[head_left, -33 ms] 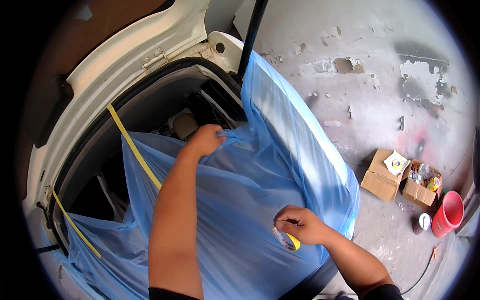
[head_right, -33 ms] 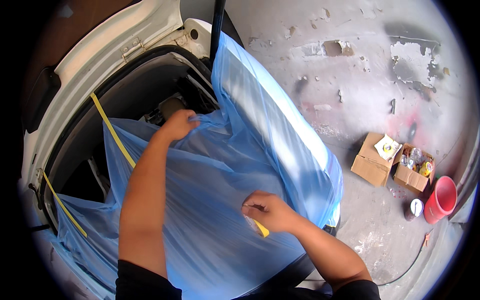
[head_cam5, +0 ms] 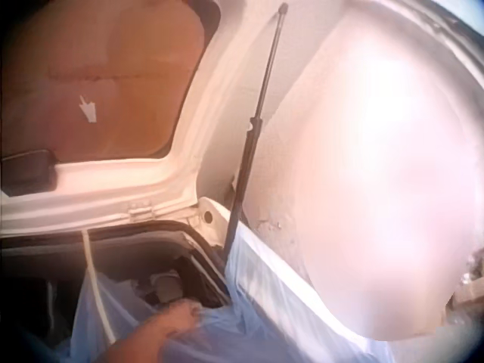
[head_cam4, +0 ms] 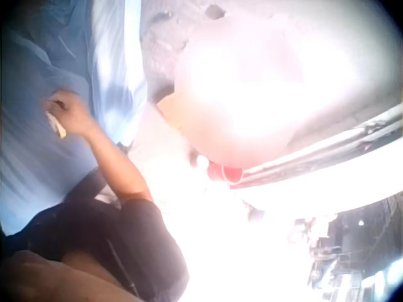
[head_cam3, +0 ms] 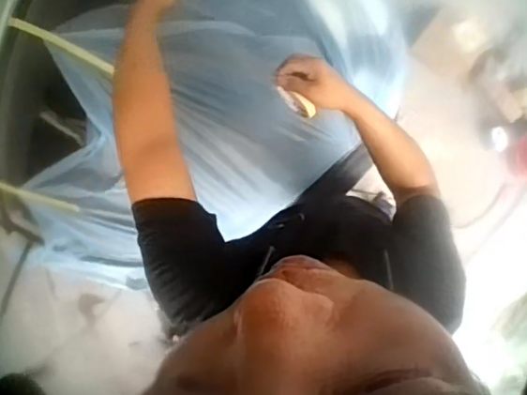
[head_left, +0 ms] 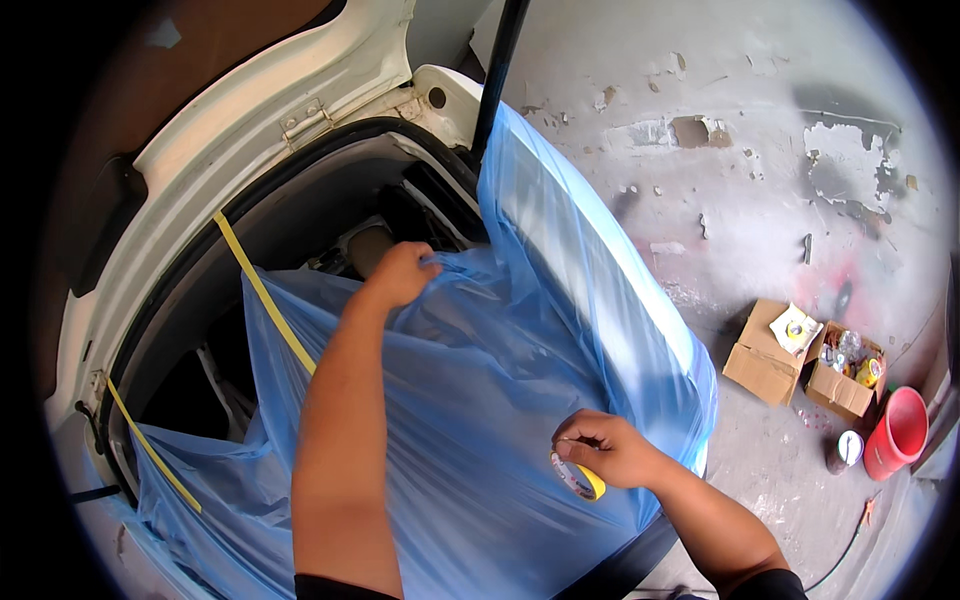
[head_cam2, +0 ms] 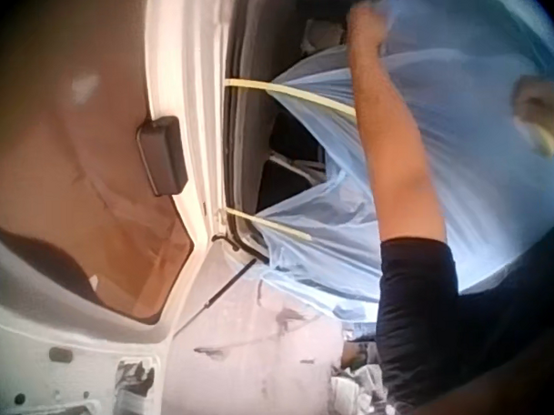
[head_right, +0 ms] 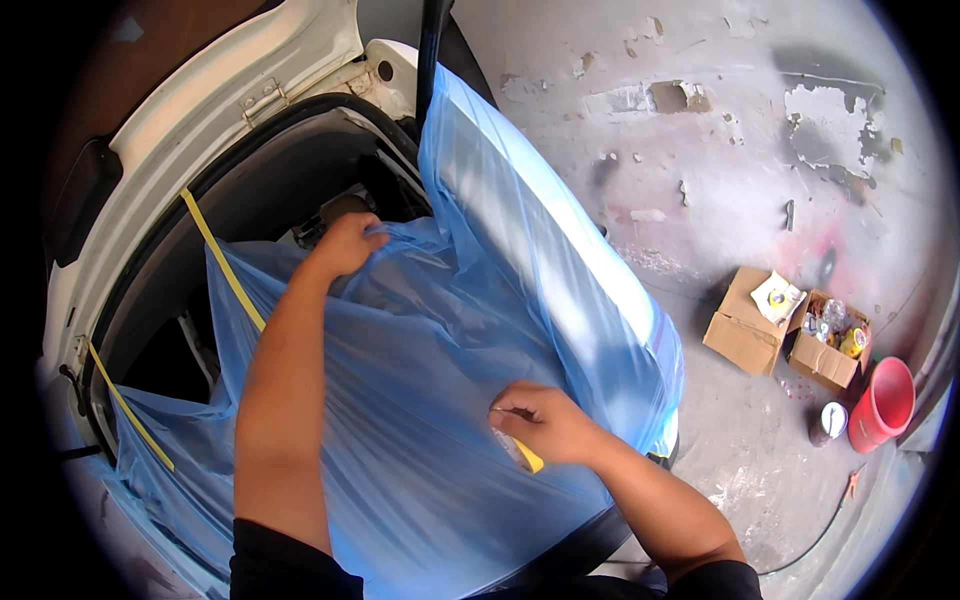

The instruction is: The person applies yellow masking tape over a blue plastic sheet covering the rear of a car. They secure the sheet around the trunk opening and along the rear bumper and side panels, smoothing the tape to ensure the edges are sealed.

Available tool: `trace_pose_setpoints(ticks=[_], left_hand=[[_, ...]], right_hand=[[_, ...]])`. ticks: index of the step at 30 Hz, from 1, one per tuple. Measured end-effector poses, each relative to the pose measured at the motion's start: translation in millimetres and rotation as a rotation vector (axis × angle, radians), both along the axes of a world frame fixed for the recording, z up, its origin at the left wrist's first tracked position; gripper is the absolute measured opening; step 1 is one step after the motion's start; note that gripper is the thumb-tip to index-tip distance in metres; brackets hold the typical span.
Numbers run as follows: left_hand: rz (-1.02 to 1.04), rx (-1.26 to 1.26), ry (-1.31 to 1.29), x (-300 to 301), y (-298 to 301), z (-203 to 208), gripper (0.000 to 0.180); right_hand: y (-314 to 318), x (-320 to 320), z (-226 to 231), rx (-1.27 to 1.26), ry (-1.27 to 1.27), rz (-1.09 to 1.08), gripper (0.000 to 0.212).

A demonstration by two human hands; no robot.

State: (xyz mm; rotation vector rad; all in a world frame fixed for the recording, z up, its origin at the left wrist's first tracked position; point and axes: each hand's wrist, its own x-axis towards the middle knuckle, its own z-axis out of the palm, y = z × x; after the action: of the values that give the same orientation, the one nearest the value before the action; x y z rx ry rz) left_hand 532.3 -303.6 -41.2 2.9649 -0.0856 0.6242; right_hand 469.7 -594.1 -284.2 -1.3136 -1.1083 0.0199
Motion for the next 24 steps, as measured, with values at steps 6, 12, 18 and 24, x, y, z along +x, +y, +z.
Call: trace_pose_setpoints(ticks=[6, 12, 18, 24], left_hand=[[0.155, -0.265, -0.247, -19, 5, 48, 0.014], [0.274, -0.517, -0.408, -31, 7, 65, 0.015], [0.423, -0.143, -0.964, -33, 33, 70, 0.022], [-0.245, -0.329, -0.478, -65, -73, 30, 0.033]], right_hand=[[-43, 45, 10, -0.041, 0.075, 0.036, 0.012], [-47, 76, 47, -0.009, 0.007, 0.067, 0.014], [-29, 77, 103, -0.144, -0.035, 0.088, 0.031], [16, 90, 149, -0.041, -0.058, 0.075, 0.054]])
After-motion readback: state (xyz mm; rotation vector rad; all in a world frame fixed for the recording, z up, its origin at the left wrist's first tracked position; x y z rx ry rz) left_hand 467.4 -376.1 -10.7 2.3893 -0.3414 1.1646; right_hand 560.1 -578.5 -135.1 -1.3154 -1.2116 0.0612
